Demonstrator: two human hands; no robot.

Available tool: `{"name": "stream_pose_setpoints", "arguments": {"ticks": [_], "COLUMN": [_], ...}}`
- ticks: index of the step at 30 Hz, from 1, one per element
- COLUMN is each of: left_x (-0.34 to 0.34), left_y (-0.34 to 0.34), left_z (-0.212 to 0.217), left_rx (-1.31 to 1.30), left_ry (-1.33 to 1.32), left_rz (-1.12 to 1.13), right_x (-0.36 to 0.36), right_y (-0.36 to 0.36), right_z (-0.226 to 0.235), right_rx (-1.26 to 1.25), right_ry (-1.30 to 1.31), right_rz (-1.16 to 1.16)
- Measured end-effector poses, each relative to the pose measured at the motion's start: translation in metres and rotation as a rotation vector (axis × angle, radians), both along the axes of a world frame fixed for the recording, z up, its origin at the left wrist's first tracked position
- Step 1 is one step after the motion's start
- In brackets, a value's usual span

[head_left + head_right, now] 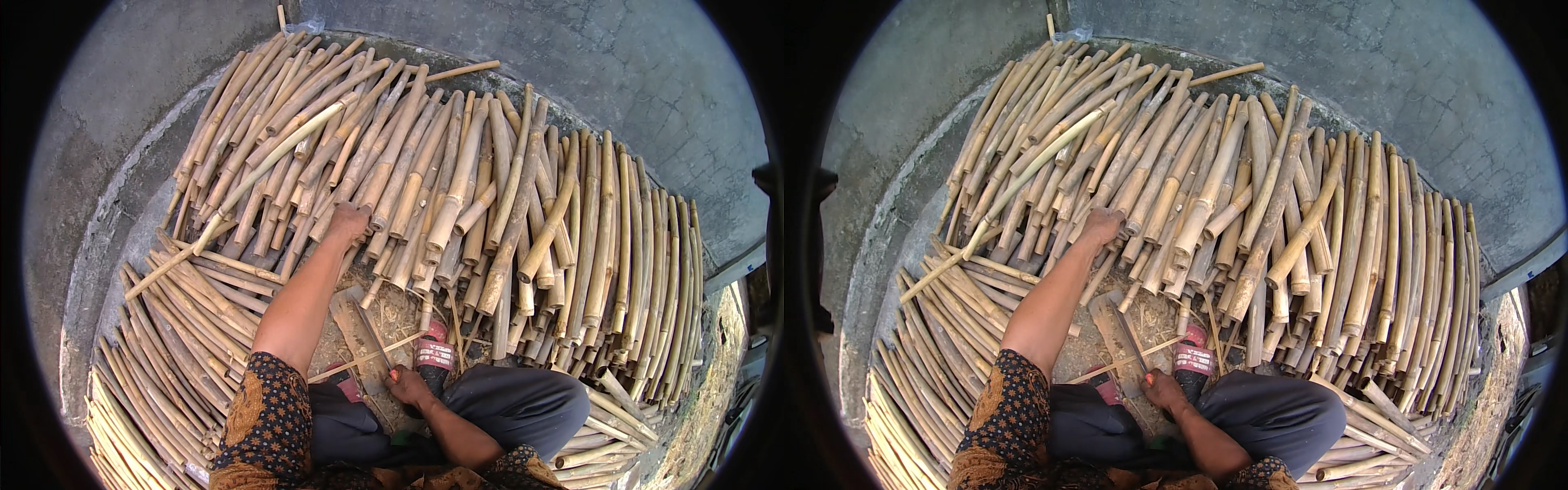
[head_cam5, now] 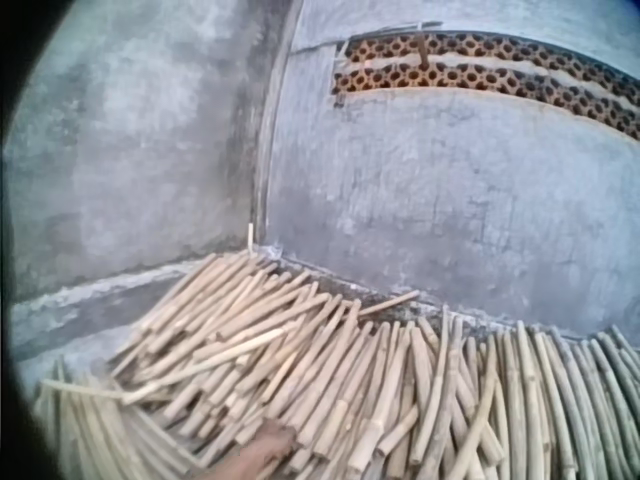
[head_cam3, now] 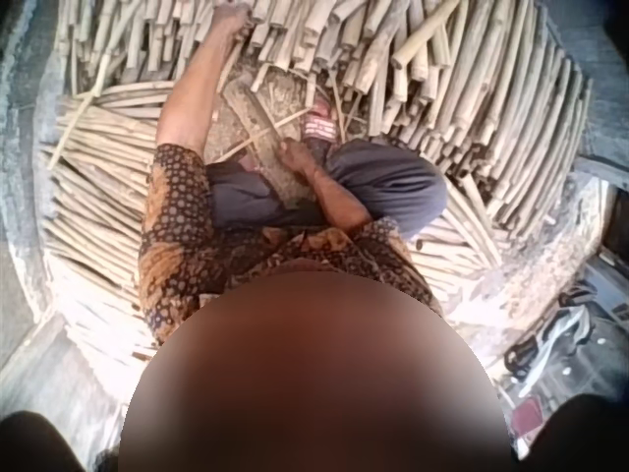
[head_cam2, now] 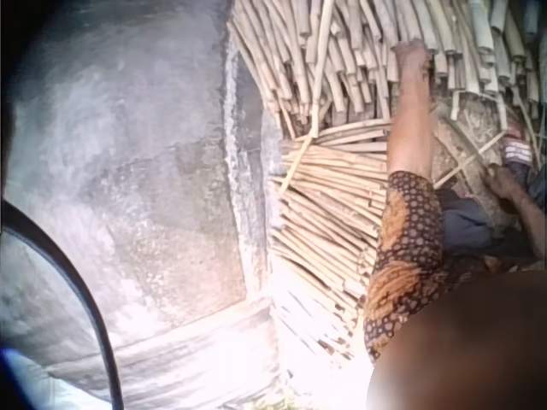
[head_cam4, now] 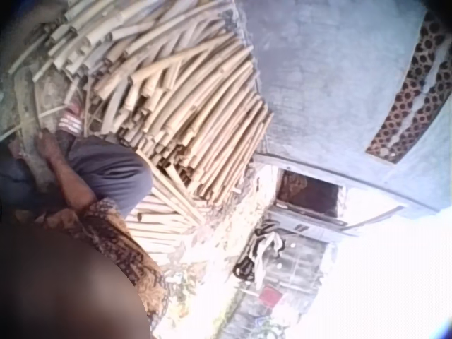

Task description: The person sits cross-legged on a concrete floor surrounded by bamboo pieces and uses a knife to shave and shape the ends of bamboo segments. They repeatedly pick up a piece, hold it in the left hand, and use the knife in the right hand to smooth or taper the end before placing it back into the pile.

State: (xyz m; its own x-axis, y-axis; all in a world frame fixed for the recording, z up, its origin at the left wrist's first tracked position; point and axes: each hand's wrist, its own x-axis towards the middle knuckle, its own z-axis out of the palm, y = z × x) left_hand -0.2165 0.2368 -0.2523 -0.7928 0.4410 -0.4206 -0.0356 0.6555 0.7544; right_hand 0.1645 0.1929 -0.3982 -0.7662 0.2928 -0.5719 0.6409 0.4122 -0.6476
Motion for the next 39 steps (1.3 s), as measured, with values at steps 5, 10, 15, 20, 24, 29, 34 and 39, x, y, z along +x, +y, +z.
{"name": "stream_pose_setpoints", "arguments": {"ticks": [5, 10, 15, 20, 24, 29, 34, 39], "left_x": [-0.009, -0.026, -0.020, -0.026, -0.029, -0.017, -0.015, 0.007], "left_y": [-0.045, -0.125, -0.176, -0.182, -0.171, -0.166, -0.178, -0.212], "left_z": [0.042, 0.126, 0.141, 0.092, 0.067, 0.065, 0.126, 0.240], "left_rx": [0.800, 0.874, 0.693, 0.378, 0.575, 0.585, 0.692, 1.331], "left_ry": [-0.370, -0.126, 0.016, -0.156, -0.485, -0.315, 0.158, 0.582], "left_rz": [0.323, 0.545, 0.589, 0.363, 0.531, 0.469, 0.457, 0.588], "right_x": [0.000, 0.001, 0.002, 0.004, 0.007, 0.007, 0.005, 0.003], "right_y": [-0.002, -0.003, -0.007, -0.008, -0.008, -0.008, -0.010, -0.013], "right_z": [0.003, 0.001, -0.005, -0.006, -0.002, -0.001, -0.004, 0.007], "right_rx": [-0.015, 0.006, 0.040, 0.044, 0.038, 0.075, 0.071, 0.088], "right_ry": [-0.009, -0.016, -0.031, -0.008, -0.054, -0.022, -0.034, -0.076], "right_rz": [-0.025, -0.037, -0.025, 0.003, -0.014, 0.008, -0.001, -0.084]}}
